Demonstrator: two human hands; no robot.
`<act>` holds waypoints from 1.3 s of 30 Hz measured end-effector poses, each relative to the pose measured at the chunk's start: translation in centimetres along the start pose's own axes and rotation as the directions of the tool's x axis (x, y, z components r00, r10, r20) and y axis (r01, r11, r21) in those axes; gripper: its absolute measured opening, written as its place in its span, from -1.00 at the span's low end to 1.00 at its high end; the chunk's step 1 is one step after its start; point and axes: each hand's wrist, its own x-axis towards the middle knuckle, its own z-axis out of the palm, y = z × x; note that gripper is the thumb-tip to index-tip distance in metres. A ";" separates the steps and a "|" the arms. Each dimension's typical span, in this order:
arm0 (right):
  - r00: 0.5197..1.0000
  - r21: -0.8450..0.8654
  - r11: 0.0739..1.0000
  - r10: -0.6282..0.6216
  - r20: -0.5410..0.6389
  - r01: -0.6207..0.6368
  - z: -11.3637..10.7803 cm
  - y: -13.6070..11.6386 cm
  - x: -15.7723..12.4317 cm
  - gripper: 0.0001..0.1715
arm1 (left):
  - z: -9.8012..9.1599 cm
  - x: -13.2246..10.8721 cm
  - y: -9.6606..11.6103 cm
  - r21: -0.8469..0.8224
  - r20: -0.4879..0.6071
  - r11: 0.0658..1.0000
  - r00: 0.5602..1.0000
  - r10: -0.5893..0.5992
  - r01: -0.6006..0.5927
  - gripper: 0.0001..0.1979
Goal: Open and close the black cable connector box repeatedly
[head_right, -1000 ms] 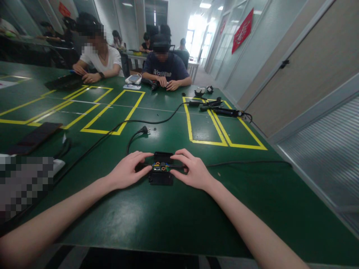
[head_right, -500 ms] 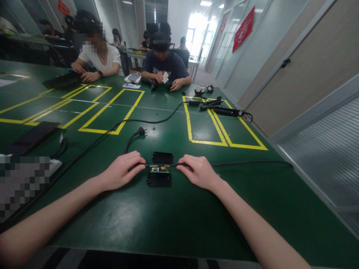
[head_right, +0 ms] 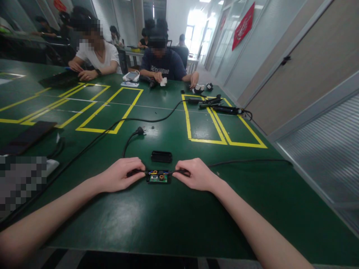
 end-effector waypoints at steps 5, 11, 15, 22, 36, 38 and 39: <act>0.999 -0.015 1.000 0.027 -0.019 -0.028 0.5 0.4 0.3 -0.61 | 0.1 0.0 -0.2 0.029 -0.030 0.999 0.999 -0.024 0.025 -0.83; 0.995 -0.106 0.993 0.050 -0.084 -0.059 1.0 0.6 0.5 -0.50 | 0.1 0.1 -0.2 0.063 -0.071 0.997 0.997 -0.028 0.033 -0.84; 0.990 -0.136 0.989 0.032 -0.134 -0.051 1.3 0.3 0.7 -0.51 | 0.1 0.4 0.1 0.068 -0.095 0.998 0.995 -0.010 0.017 -0.81; 0.988 -0.133 0.991 0.008 -0.152 -0.029 1.7 -0.2 1.2 -0.59 | 0.5 0.5 0.2 0.053 -0.123 0.999 0.992 0.007 -0.001 -0.80; 0.963 -0.073 0.993 0.068 -0.261 -0.089 2.3 -0.2 1.3 -0.79 | 1.0 0.6 0.1 0.037 -0.161 0.998 0.986 -0.053 0.060 -0.85; 0.955 -0.109 0.988 0.076 -0.288 -0.112 2.4 -0.1 1.3 -0.55 | 1.1 0.7 0.1 0.056 -0.158 0.997 0.986 -0.053 0.062 -0.80; 0.956 -0.136 0.984 0.073 -0.284 -0.115 2.5 0.0 1.3 -0.48 | 1.1 0.7 0.1 0.064 -0.160 0.996 0.986 -0.054 0.065 -0.76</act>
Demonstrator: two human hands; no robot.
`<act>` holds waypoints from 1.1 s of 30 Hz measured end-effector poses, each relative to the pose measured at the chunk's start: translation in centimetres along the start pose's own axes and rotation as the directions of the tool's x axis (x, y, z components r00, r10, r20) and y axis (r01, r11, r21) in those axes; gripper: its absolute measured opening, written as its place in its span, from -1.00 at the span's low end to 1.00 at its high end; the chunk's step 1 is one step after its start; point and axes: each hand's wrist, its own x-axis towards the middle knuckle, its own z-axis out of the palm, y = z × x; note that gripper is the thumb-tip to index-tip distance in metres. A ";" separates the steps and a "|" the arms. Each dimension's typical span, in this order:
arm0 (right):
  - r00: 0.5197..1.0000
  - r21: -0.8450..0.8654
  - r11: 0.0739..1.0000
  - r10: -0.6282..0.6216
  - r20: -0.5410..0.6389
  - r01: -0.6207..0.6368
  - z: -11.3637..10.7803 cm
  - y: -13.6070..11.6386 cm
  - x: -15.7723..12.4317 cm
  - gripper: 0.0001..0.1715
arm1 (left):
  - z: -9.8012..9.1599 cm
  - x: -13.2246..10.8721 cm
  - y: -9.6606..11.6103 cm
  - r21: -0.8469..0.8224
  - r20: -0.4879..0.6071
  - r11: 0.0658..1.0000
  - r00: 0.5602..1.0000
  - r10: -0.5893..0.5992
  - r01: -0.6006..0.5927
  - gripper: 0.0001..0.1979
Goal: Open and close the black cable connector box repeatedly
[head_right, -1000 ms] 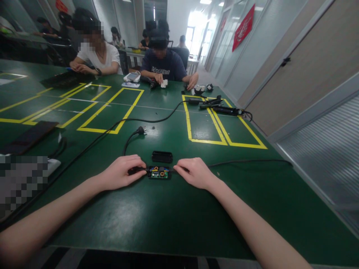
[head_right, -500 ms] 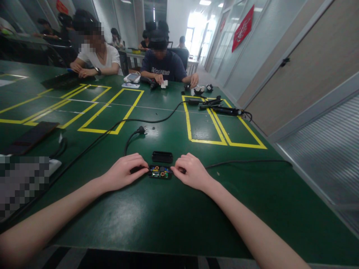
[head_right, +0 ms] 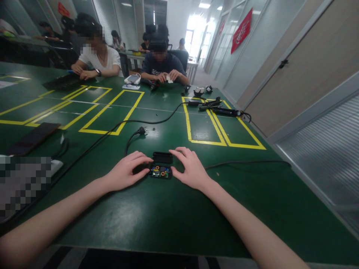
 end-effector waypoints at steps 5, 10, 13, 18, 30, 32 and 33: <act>0.997 -0.038 0.999 -0.015 0.073 0.018 0.4 0.1 -0.1 -0.52 | 0.0 -0.1 -0.1 0.036 0.032 0.999 0.999 -0.009 0.008 -0.59; 0.998 0.055 0.997 -0.048 0.048 0.045 0.0 -0.1 0.0 -0.72 | 0.2 -0.3 -0.2 0.042 0.088 0.999 0.996 0.003 -0.007 -0.42; 0.999 0.144 0.989 -0.037 0.011 0.035 0.1 -0.1 0.0 -0.80 | 0.2 -0.3 -0.2 0.027 0.081 1.000 0.997 0.006 -0.008 -0.50; 0.993 0.397 0.914 0.109 -0.032 -0.088 0.6 -0.5 -0.1 -0.64 | 0.1 -0.3 0.0 -0.006 0.079 1.000 0.997 0.027 -0.027 -0.58; 0.994 0.320 0.941 0.108 0.015 -0.106 -0.3 -1.3 -0.1 -0.69 | 0.2 -0.3 0.0 -0.052 0.054 0.998 0.998 0.028 -0.025 -0.54; 0.992 0.336 0.935 0.123 -0.016 -0.110 -0.5 -1.3 -0.1 -0.70 | 0.2 -0.3 0.1 -0.070 0.030 0.998 1.000 0.003 -0.001 -0.47; 0.992 0.345 0.933 0.122 -0.027 -0.105 -0.5 -1.2 -0.1 -0.70 | 0.2 -0.3 0.2 -0.072 0.022 0.997 1.000 -0.010 0.012 -0.45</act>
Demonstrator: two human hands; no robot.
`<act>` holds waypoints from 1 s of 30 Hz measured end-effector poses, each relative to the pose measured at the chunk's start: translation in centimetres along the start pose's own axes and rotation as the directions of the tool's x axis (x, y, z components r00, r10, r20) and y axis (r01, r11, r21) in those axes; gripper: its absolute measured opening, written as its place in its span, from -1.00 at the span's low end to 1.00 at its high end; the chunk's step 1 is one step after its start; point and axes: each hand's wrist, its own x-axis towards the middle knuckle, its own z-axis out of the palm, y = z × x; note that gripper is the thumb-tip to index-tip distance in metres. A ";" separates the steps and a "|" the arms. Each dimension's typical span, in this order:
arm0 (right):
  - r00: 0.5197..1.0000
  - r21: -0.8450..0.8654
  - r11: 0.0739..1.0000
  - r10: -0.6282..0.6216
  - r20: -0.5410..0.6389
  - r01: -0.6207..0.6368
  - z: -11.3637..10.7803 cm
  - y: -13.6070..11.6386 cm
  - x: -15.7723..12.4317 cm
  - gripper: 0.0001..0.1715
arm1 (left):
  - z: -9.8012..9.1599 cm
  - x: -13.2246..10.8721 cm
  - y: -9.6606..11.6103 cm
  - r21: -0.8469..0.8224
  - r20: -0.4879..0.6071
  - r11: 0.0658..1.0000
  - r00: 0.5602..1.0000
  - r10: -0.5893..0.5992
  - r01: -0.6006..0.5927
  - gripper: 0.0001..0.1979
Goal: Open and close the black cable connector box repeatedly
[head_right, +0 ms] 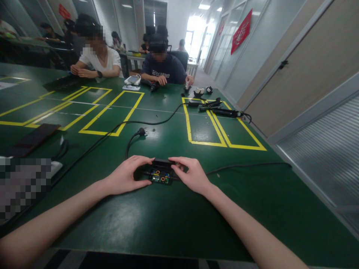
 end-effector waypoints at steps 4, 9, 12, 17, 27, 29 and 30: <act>1.000 0.009 1.000 -0.027 -0.015 0.027 -0.1 -0.2 -0.1 -0.71 | 0.1 0.0 0.1 0.013 -0.007 0.999 1.000 -0.029 0.029 -0.42; 0.999 0.003 0.999 -0.050 0.005 0.050 -0.2 -0.4 -0.1 -0.71 | 0.1 0.0 0.2 -0.005 -0.011 0.999 0.999 -0.033 0.033 -0.47; 0.998 0.017 0.998 -0.065 0.027 0.065 -0.2 -0.4 0.0 -0.71 | 0.1 0.0 0.3 -0.024 -0.011 0.998 0.999 -0.050 0.049 -0.46; 0.990 0.012 0.991 -0.135 0.027 0.135 -0.2 -0.3 -0.1 -0.73 | 0.1 0.0 0.4 -0.039 -0.012 0.997 0.998 -0.066 0.065 -0.43; 0.953 -0.035 0.953 -0.303 -0.019 0.302 0.1 0.0 -0.2 -0.74 | 0.2 -0.1 0.5 0.014 -0.009 0.999 0.999 0.030 -0.030 -0.44; 0.939 -0.025 0.939 -0.344 -0.025 0.343 -0.1 0.0 -0.2 -0.76 | 0.2 -0.1 0.5 0.021 0.006 0.999 0.999 0.035 -0.035 -0.43; 0.932 -0.013 0.933 -0.361 -0.022 0.361 -0.1 0.0 -0.2 -0.77 | 0.2 -0.2 0.5 0.024 0.015 0.999 0.999 0.036 -0.036 -0.43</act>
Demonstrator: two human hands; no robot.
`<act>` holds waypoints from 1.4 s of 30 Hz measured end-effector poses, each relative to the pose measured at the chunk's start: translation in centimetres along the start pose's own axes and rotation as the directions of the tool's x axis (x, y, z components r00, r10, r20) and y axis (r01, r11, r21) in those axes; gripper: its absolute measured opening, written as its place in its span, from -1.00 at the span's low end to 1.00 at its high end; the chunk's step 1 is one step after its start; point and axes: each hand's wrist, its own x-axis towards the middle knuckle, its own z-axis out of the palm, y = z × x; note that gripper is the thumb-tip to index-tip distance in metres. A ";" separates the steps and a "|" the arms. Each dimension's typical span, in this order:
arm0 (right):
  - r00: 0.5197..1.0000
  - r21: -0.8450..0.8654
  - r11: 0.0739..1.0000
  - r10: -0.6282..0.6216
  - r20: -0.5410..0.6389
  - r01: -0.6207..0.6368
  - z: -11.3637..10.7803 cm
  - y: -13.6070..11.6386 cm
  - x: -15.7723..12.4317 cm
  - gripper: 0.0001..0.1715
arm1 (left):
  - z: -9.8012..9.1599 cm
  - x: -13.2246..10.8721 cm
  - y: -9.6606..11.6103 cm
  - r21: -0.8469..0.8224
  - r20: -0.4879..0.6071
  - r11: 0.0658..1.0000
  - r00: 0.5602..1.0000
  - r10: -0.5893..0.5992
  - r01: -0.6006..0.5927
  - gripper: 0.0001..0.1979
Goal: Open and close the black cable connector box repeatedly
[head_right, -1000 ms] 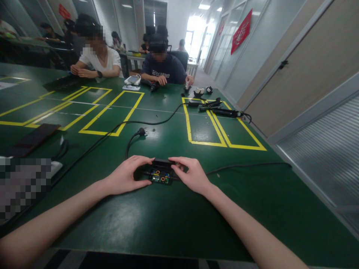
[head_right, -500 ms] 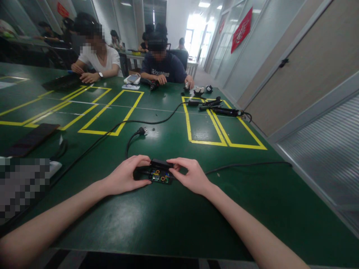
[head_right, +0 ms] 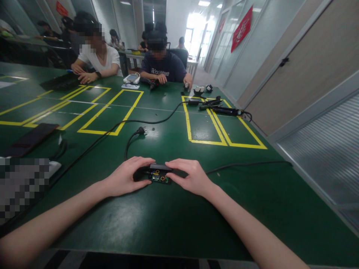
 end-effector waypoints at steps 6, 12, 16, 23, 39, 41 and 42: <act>0.996 0.068 0.997 -0.031 0.089 0.025 -0.3 -0.2 0.1 -0.89 | 0.2 0.0 0.0 0.015 0.026 0.999 0.999 0.034 -0.034 -0.48; 0.986 0.048 0.997 0.046 0.161 -0.054 -0.2 -0.4 0.2 -0.79 | 0.2 0.1 0.1 0.002 0.025 1.000 1.000 0.011 -0.011 -0.49; 0.984 0.037 0.997 0.063 0.169 -0.070 -0.2 -0.3 0.2 -0.75 | 0.0 0.0 0.2 -0.013 0.025 1.000 1.000 0.013 -0.013 -0.49; 0.968 0.022 0.993 0.109 0.226 -0.117 -0.5 -0.5 0.3 -0.66 | 0.1 0.1 0.2 -0.031 0.032 0.999 0.999 0.016 -0.015 -0.53; 0.958 -0.111 0.994 0.012 0.286 0.021 0.3 -0.9 0.6 -0.81 | 0.3 0.6 0.9 0.118 0.070 0.993 0.998 0.010 -0.018 -0.52; 0.955 -0.112 0.994 0.020 0.296 0.014 0.4 -1.1 0.7 -0.80 | 0.2 0.7 1.1 0.177 0.089 0.984 0.996 0.012 -0.028 -0.55; 0.952 -0.118 0.993 0.028 0.303 0.008 0.5 -1.2 0.7 -0.81 | 0.2 0.7 1.2 0.201 0.099 0.979 0.995 0.016 -0.035 -0.59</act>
